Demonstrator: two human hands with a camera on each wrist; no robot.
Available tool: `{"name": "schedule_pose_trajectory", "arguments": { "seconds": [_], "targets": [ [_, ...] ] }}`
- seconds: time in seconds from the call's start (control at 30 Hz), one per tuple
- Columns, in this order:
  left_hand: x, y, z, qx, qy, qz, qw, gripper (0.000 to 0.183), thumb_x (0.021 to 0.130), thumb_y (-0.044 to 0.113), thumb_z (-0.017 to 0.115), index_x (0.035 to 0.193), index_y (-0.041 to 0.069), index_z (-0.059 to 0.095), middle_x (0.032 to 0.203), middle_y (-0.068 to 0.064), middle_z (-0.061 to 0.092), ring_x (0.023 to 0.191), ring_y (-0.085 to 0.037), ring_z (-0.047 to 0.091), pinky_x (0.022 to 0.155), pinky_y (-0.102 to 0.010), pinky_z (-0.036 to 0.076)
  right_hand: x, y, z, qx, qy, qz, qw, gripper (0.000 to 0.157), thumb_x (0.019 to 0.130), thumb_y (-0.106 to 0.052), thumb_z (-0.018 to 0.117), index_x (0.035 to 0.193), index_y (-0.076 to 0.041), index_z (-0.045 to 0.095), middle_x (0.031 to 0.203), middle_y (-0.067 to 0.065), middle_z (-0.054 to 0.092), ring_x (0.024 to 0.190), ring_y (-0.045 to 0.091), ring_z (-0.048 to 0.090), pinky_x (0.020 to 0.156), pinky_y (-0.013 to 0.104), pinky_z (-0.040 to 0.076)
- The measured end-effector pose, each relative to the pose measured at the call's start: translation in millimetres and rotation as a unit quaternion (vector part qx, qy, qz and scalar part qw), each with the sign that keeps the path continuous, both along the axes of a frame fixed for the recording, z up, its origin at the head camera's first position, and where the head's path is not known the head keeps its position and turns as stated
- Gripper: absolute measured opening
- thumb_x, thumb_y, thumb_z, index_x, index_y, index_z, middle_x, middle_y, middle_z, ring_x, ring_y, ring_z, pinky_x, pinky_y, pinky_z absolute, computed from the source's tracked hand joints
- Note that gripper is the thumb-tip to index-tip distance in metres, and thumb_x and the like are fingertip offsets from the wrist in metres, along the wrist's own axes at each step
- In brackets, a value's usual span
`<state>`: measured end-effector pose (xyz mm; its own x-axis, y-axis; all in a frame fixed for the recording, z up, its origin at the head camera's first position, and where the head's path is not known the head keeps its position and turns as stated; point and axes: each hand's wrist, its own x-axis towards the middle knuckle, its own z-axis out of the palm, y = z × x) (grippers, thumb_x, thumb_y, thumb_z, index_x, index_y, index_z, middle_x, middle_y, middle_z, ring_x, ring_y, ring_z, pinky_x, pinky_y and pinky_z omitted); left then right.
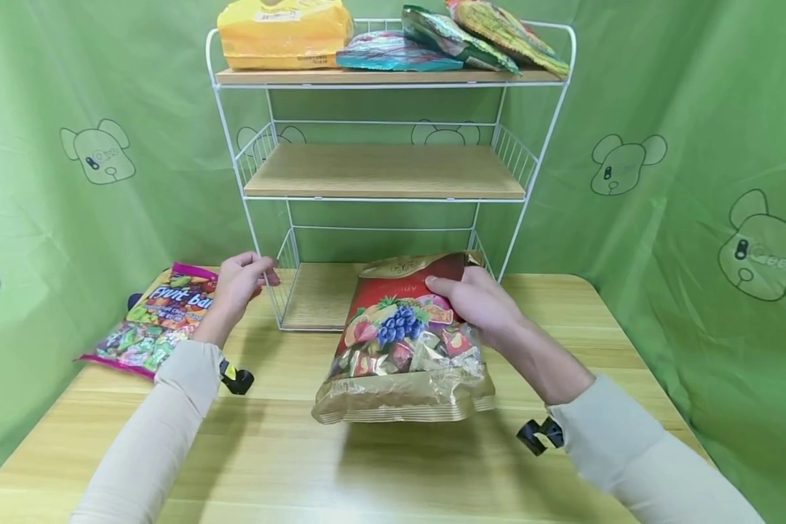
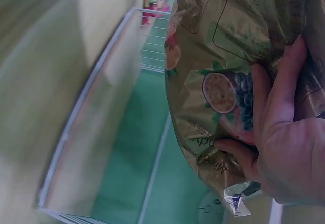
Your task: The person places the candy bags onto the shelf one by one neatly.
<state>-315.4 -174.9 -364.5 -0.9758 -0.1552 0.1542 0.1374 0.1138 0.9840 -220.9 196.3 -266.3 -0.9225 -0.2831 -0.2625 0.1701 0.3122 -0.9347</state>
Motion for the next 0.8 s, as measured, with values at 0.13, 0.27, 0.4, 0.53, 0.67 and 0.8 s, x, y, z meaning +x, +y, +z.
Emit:
{"name": "schedule_pose_trajectory", "arguments": {
  "seconds": [0.13, 0.27, 0.4, 0.53, 0.67, 0.8],
  "targets": [
    [-0.3, 0.1, 0.4, 0.001, 0.001, -0.003, 1.0000, 0.016, 0.092, 0.012, 0.065, 0.079, 0.006, 0.060, 0.071, 0.002, 0.069, 0.071, -0.012, 0.067, 0.085, -0.028, 0.059, 3.8, 1.0, 22.0, 0.017, -0.002, 0.000, 1.000, 0.048, 0.105, -0.036, 0.052, 0.133, 0.003, 0.049, 0.092, 0.005, 0.077, 0.079, 0.022, 0.076, 0.074, 0.039, 0.065],
    [-2.8, -0.7, -1.2, 0.004, -0.003, -0.008, 1.0000, 0.016, 0.093, 0.011, 0.065, 0.079, 0.005, 0.060, 0.071, 0.003, 0.069, 0.071, -0.012, 0.067, 0.087, -0.029, 0.059, 7.6, 3.1, 43.4, 0.020, -0.009, 0.001, 1.000, 0.051, 0.104, -0.039, 0.053, 0.136, 0.001, 0.049, 0.094, 0.004, 0.077, 0.081, 0.021, 0.075, 0.076, 0.039, 0.064],
    [-5.0, -1.9, -2.2, 0.012, -0.011, -0.010, 0.9998, 0.015, 0.094, 0.011, 0.064, 0.081, 0.005, 0.060, 0.069, 0.007, 0.067, 0.072, -0.012, 0.066, 0.091, -0.034, 0.059, 9.0, 5.0, 63.5, 0.015, -0.018, -0.001, 1.000, 0.052, 0.104, -0.041, 0.055, 0.138, -0.003, 0.046, 0.098, 0.003, 0.076, 0.086, 0.020, 0.075, 0.081, 0.038, 0.064],
    [-4.9, -1.5, -2.0, 0.016, -0.013, -0.011, 0.9997, 0.014, 0.095, 0.012, 0.064, 0.083, 0.005, 0.061, 0.068, 0.009, 0.067, 0.072, -0.012, 0.066, 0.091, -0.036, 0.059, 8.7, 5.5, 80.5, 0.023, -0.014, -0.019, 0.999, 0.052, 0.101, -0.044, 0.059, 0.136, -0.007, 0.048, 0.096, 0.000, 0.077, 0.083, 0.018, 0.075, 0.079, 0.036, 0.064],
    [-4.3, -1.0, -1.3, 0.014, -0.012, -0.010, 0.9998, 0.015, 0.094, 0.011, 0.065, 0.081, 0.005, 0.060, 0.070, 0.006, 0.068, 0.071, -0.011, 0.066, 0.087, -0.030, 0.060, 10.0, 3.3, 95.8, 0.024, 0.000, -0.042, 0.999, 0.060, 0.098, -0.045, 0.063, 0.145, -0.015, 0.041, 0.095, -0.003, 0.076, 0.082, 0.018, 0.075, 0.078, 0.036, 0.064],
    [-2.6, -0.5, -0.7, 0.012, -0.005, -0.008, 0.9999, 0.015, 0.093, 0.011, 0.065, 0.079, 0.006, 0.060, 0.071, 0.002, 0.069, 0.070, -0.011, 0.067, 0.083, -0.027, 0.060, 10.9, -0.5, 109.7, -0.006, -0.010, -0.064, 0.998, 0.062, 0.094, -0.046, 0.069, 0.143, -0.021, 0.042, 0.096, -0.004, 0.076, 0.084, 0.017, 0.075, 0.080, 0.036, 0.064]
  ]
}}
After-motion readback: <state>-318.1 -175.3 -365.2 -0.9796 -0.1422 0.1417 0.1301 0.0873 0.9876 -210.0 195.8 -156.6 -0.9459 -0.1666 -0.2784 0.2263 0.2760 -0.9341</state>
